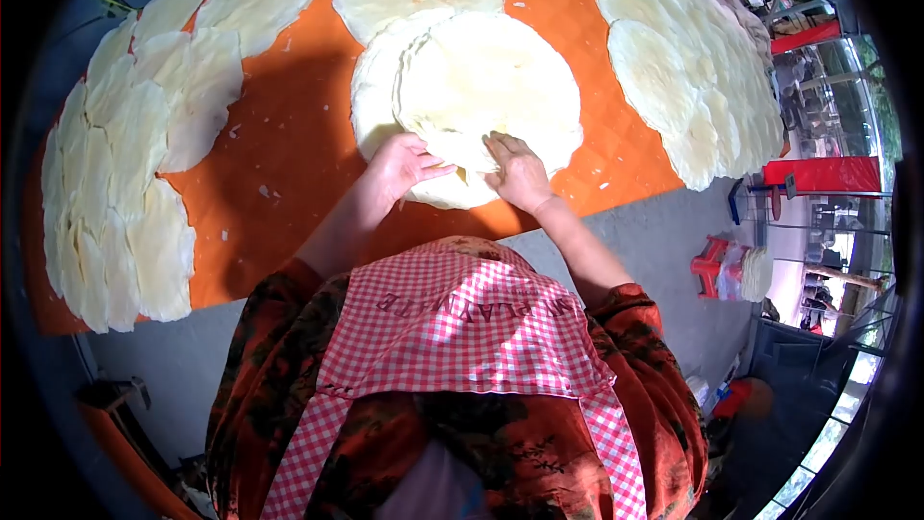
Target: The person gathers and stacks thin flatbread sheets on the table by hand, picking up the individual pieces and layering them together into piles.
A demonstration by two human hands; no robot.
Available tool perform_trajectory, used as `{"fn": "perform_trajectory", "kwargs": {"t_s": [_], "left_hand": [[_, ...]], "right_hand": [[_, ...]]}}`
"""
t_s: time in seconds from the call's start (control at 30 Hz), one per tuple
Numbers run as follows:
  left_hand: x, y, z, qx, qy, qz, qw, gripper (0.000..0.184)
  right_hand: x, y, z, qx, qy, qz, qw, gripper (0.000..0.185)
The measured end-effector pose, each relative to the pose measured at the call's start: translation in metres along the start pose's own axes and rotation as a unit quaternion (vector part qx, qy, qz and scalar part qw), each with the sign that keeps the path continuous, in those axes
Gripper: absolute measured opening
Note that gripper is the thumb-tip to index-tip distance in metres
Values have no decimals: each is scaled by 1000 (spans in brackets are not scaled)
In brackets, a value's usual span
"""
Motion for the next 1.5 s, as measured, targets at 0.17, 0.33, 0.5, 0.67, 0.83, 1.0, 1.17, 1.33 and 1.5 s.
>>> {"fn": "perform_trajectory", "kwargs": {"t_s": [0.17,0.33,0.5,0.67,0.83,1.0,1.17,1.33,1.5], "left_hand": [[-3,-1,1,25,13,4,1000,35],[-4,6,-4,34,19,7,999,31],[-10,-13,2,19,-7,-37,999,17],[-44,-23,0,-10,-7,31,999,28],[-68,-16,20,111,-23,119,986,29],[-68,-26,33,224,-25,149,963,34],[-64,-11,17,241,-6,159,957,34],[-69,-36,23,215,-12,168,962,33],[-68,-34,22,197,-1,138,971,35]], "right_hand": [[-4,-1,-12,-39,-20,-13,999,77],[-9,12,-19,26,-21,-88,996,74],[-2,14,-11,120,9,-48,992,63],[5,-10,8,107,10,3,994,40],[16,-32,33,-21,41,-38,998,38],[48,-130,108,-92,208,-11,974,41],[73,-275,176,87,-7,-90,992,18],[33,-260,134,160,-33,-228,960,19],[-7,-88,44,132,-57,-107,984,34]]}}
Point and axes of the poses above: each hand's wrist, its own z-axis towards the middle knuckle, its own y-axis out of the palm, x = y × z, the point moved 3 cm from there along z, towards the middle knuckle
